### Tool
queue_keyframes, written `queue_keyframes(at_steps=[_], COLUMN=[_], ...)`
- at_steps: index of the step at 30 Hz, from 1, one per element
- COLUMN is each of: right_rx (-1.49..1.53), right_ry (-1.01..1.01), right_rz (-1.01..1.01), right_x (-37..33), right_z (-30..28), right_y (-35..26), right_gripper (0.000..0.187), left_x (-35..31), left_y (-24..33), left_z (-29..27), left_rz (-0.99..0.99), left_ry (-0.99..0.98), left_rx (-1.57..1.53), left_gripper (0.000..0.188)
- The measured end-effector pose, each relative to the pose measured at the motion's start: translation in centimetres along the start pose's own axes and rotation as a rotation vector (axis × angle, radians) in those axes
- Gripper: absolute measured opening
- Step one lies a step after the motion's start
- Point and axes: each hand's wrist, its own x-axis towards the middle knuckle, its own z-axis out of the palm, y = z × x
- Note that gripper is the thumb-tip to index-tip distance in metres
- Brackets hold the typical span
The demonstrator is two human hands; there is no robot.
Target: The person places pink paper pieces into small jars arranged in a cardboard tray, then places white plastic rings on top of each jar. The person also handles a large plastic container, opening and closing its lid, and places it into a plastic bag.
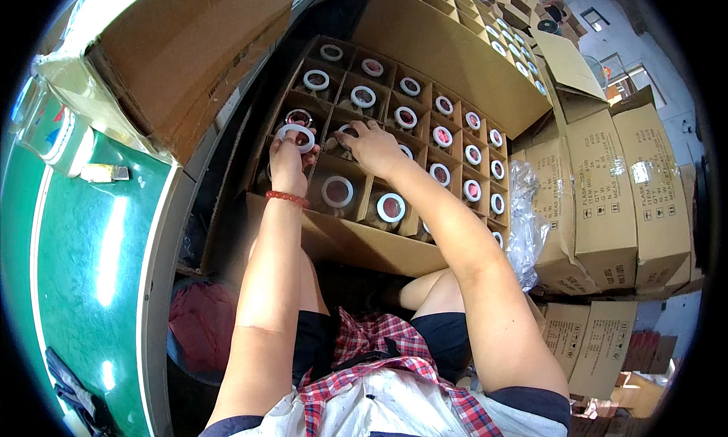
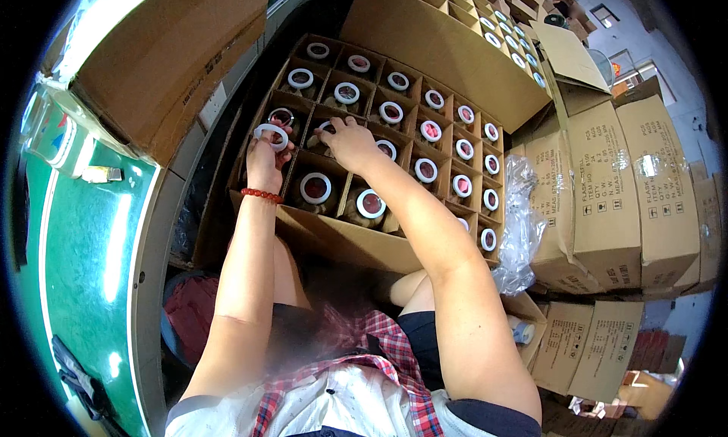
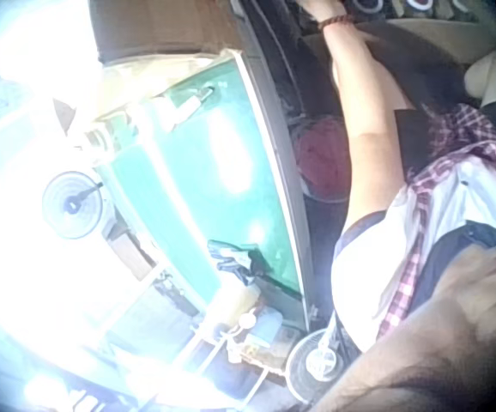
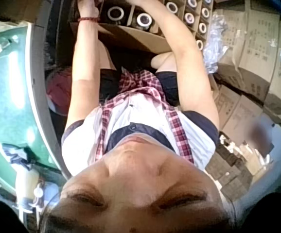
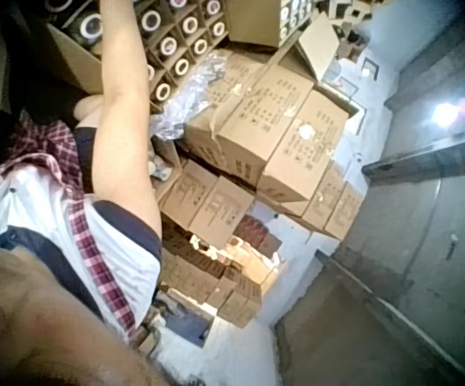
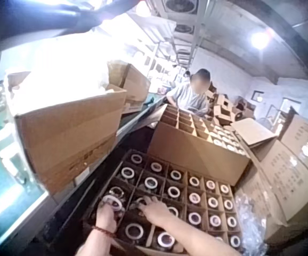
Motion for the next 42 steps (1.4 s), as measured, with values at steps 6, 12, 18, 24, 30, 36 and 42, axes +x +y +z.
queue_keyframes(at_steps=[6,12,18,24,30,36,42], right_rx=[0.085,0.115,0.874,1.703,0.590,0.125,0.097], right_ry=[-0.005,0.095,0.123,0.247,0.461,0.320,0.187], right_rz=[0.016,-0.019,0.286,0.419,0.009,-0.053,-0.108], right_x=[-0.3,-1.2,0.6,3.6,6.9,6.6,7.2], right_z=[0.3,0.0,-3.7,-4.0,1.8,1.7,0.0], right_y=[0.3,0.8,-2.9,-5.0,-2.9,-4.0,-4.2], right_gripper=[0.044,0.042,0.036,0.018,0.016,0.018,0.018], left_x=[-0.2,-0.1,-0.6,-1.7,-6.7,-18.0,-21.0], left_y=[0.2,-0.4,-0.3,1.2,4.5,14.9,32.1], left_z=[0.0,0.5,0.6,-0.5,-0.6,-0.4,2.8], left_rz=[-0.021,-0.003,0.096,0.330,0.453,1.134,1.824], left_ry=[-0.006,0.007,-0.045,-0.043,-0.050,-0.164,0.145], left_rx=[0.007,0.064,0.225,0.336,0.327,0.690,1.196], left_gripper=[0.016,0.014,0.014,0.039,0.044,0.031,0.019])
